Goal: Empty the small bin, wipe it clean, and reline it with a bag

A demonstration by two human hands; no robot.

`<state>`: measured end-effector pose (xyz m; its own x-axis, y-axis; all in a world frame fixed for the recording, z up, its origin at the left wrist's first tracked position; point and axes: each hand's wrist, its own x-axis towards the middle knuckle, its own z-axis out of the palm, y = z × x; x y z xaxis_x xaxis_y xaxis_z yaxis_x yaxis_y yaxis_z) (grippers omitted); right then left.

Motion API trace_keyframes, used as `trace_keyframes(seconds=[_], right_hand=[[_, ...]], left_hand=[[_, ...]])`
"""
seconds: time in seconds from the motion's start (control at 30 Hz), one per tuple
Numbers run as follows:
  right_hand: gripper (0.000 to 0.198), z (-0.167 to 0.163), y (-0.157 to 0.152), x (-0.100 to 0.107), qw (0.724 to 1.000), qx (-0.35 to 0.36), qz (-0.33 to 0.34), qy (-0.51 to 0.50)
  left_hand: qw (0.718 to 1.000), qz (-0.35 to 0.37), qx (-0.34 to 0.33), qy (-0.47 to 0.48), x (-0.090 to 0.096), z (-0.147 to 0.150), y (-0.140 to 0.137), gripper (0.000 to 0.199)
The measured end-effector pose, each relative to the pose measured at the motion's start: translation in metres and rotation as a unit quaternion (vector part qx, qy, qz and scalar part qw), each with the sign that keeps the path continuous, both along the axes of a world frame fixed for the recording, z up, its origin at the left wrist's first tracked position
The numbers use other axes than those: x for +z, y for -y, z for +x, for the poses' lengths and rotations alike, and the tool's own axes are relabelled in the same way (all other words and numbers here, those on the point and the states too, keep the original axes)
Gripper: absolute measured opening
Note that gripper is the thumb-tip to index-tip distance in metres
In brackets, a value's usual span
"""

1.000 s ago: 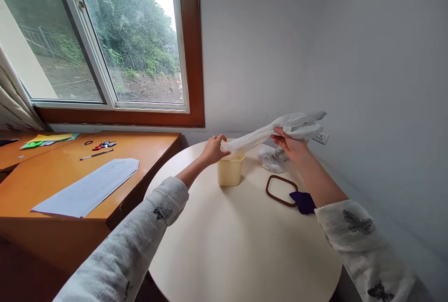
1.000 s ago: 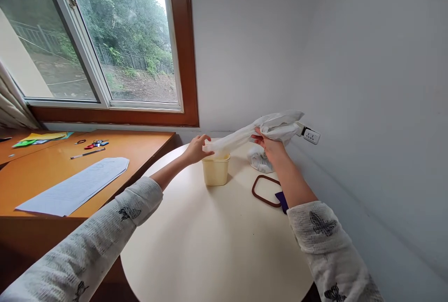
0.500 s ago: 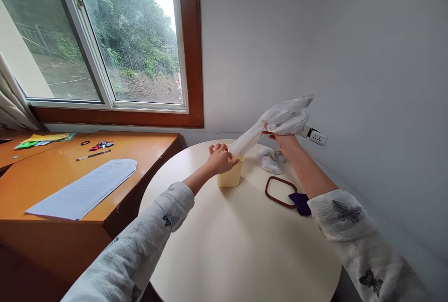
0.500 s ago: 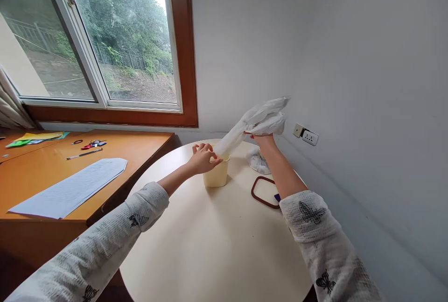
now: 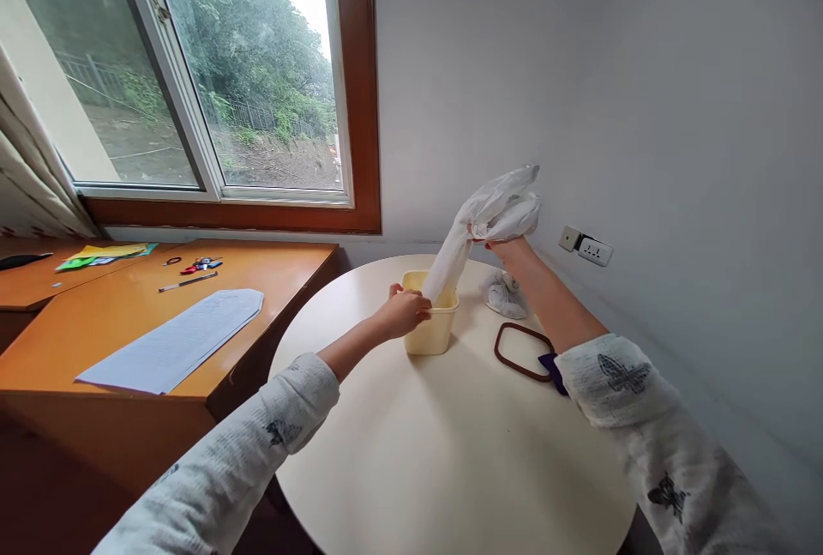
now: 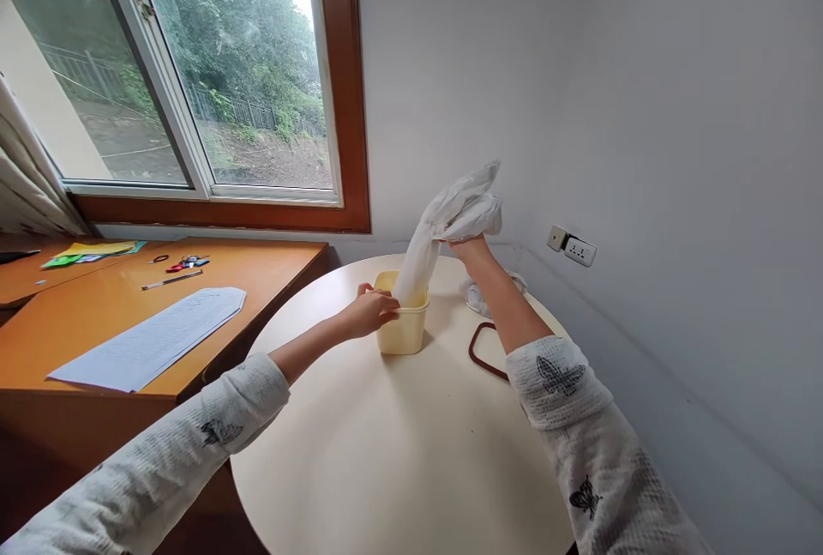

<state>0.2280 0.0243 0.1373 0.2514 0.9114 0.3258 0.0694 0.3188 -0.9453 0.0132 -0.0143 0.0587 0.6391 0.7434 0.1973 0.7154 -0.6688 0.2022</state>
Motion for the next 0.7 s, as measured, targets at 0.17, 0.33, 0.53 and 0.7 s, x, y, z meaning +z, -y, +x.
trace_keyframes(seconds=[0.17,0.33,0.53,0.7], right_hand=[[0.022,-0.01,0.008,-0.004,0.997,0.075,-0.009,0.021],[0.026,-0.02,0.018,-0.01,0.992,0.129,-0.002,0.013],[0.034,-0.024,0.025,-0.018,0.987,0.156,-0.001,-0.034],[0.041,-0.024,0.028,-0.019,0.983,0.164,-0.002,-0.077]], left_hand=[[0.998,-0.017,-0.057,0.004,0.008,-0.008,0.032,0.024],[0.993,-0.071,-0.09,0.036,0.018,-0.01,0.056,0.024],[0.989,-0.081,-0.12,0.033,0.027,-0.007,0.067,0.022],[0.987,-0.104,-0.066,0.1,0.046,-0.011,0.063,0.026]])
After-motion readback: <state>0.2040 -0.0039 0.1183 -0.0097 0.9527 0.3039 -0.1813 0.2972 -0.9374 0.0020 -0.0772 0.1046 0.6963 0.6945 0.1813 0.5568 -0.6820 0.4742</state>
